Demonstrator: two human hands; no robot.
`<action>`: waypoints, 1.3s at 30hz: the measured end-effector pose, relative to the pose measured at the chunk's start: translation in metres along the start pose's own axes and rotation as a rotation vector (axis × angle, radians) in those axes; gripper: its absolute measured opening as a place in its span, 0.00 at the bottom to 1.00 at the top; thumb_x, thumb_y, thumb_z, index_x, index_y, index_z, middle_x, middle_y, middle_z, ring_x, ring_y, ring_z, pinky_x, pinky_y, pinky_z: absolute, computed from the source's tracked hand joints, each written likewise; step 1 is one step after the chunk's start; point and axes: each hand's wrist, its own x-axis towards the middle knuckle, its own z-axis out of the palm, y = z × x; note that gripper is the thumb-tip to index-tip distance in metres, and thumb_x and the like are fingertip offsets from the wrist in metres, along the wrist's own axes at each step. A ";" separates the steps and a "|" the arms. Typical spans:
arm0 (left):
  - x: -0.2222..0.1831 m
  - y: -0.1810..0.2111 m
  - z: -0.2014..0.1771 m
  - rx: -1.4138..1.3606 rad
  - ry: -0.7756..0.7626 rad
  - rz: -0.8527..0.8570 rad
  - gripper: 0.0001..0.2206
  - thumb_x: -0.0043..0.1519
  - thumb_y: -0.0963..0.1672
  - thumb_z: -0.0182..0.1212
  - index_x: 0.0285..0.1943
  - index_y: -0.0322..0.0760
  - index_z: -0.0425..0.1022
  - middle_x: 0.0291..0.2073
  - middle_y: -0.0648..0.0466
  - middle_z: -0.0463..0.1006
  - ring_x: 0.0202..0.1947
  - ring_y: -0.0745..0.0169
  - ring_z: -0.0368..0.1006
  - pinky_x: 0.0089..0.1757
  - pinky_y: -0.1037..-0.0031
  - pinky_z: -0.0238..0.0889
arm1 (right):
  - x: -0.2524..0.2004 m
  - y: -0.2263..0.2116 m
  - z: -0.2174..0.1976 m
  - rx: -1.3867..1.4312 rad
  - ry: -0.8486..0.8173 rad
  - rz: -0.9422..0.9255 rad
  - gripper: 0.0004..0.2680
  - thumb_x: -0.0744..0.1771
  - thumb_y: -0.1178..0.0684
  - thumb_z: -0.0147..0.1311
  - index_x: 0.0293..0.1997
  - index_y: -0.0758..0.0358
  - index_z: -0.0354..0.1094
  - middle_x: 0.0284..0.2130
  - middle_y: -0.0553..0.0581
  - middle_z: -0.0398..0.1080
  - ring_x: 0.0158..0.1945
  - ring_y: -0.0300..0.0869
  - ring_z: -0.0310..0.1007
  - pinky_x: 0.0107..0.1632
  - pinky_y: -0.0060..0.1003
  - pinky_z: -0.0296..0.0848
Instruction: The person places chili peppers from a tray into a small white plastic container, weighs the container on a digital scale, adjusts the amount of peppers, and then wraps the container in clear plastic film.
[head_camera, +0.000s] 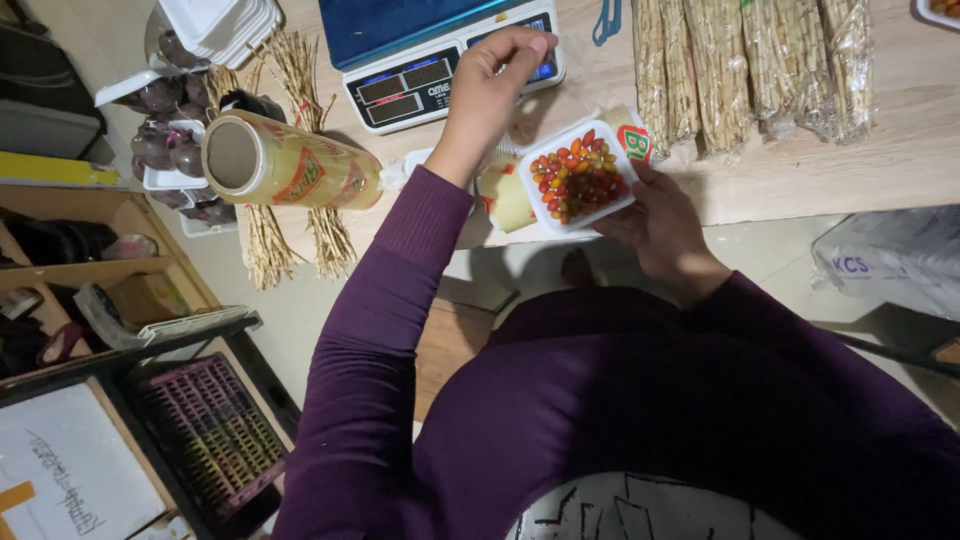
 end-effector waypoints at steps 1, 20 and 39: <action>-0.001 0.004 0.001 0.069 0.033 -0.014 0.07 0.64 0.45 0.61 0.43 0.43 0.85 0.43 0.58 0.86 0.47 0.65 0.79 0.52 0.70 0.71 | -0.003 0.000 0.001 0.006 -0.021 0.002 0.13 0.72 0.58 0.39 0.63 0.59 0.63 0.51 0.62 0.73 0.51 0.52 0.77 0.50 0.58 0.81; -0.154 -0.044 0.097 0.704 0.167 0.396 0.06 0.59 0.45 0.64 0.42 0.46 0.83 0.31 0.53 0.81 0.35 0.49 0.79 0.38 0.65 0.73 | 0.037 0.005 0.002 0.103 -0.165 -0.031 0.04 0.71 0.57 0.52 0.48 0.51 0.65 0.39 0.51 0.72 0.44 0.44 0.76 0.39 0.33 0.73; -0.144 -0.071 0.087 0.797 0.180 0.745 0.08 0.67 0.44 0.56 0.50 0.41 0.78 0.26 0.54 0.67 0.23 0.52 0.64 0.30 0.64 0.60 | 0.026 -0.004 -0.031 -0.492 -0.164 -0.424 0.02 0.71 0.62 0.52 0.47 0.66 0.69 0.31 0.62 0.70 0.34 0.49 0.80 0.36 0.38 0.80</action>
